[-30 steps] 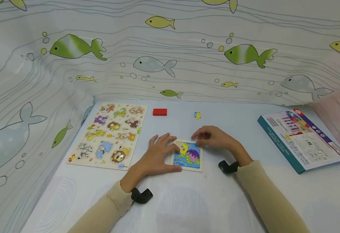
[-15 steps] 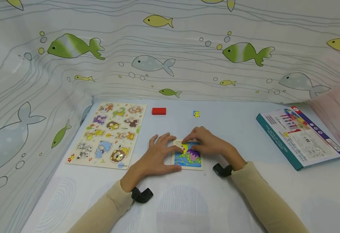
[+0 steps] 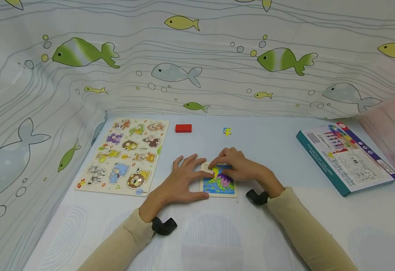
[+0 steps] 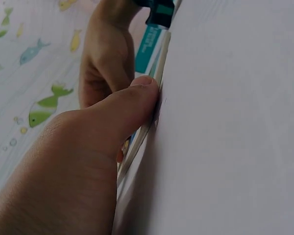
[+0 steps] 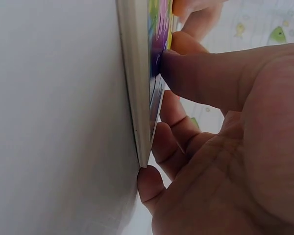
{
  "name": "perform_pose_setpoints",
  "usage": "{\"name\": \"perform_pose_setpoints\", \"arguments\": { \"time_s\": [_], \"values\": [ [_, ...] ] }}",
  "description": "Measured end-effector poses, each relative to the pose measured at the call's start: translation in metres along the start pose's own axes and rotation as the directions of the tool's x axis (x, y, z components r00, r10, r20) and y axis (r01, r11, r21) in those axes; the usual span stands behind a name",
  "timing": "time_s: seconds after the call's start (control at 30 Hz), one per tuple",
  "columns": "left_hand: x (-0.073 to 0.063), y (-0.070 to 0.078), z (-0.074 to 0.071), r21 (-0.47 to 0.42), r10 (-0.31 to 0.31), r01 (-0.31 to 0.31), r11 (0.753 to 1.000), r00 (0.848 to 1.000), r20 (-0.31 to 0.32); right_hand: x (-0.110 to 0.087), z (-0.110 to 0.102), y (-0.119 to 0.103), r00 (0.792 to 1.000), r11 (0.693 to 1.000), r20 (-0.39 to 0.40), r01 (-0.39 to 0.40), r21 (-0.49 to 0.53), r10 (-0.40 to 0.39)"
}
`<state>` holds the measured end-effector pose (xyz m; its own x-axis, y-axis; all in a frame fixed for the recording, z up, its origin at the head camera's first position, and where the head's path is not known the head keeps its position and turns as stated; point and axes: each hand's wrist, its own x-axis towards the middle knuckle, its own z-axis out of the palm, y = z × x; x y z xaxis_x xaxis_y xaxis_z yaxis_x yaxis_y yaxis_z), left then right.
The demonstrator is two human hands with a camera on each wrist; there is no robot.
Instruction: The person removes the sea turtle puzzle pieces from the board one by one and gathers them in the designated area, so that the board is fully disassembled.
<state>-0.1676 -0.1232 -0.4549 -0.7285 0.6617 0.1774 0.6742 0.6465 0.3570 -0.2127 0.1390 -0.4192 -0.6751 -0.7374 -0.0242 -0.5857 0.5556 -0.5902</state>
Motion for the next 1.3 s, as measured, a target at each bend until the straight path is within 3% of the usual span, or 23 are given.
{"name": "perform_pose_setpoints", "arguments": {
  "time_s": [0.57,0.9,1.3],
  "values": [
    [0.0003,-0.0008,0.001,0.014,0.036,-0.036,0.999,0.999,-0.013,0.0006,-0.0005,-0.0008,0.999,1.0,0.032,-0.015,-0.022,0.015],
    [0.0009,0.0001,-0.0004,0.007,0.028,-0.028,1.0,0.999,-0.019,0.0021,0.0002,-0.0014,0.999,1.0,0.029,-0.022,0.017,0.022],
    [0.0003,0.0013,-0.0023,-0.003,0.021,-0.021,1.0,1.0,-0.007,0.0003,-0.0007,0.004,1.0,0.996,-0.014,0.026,0.085,-0.025]
  ]
}}
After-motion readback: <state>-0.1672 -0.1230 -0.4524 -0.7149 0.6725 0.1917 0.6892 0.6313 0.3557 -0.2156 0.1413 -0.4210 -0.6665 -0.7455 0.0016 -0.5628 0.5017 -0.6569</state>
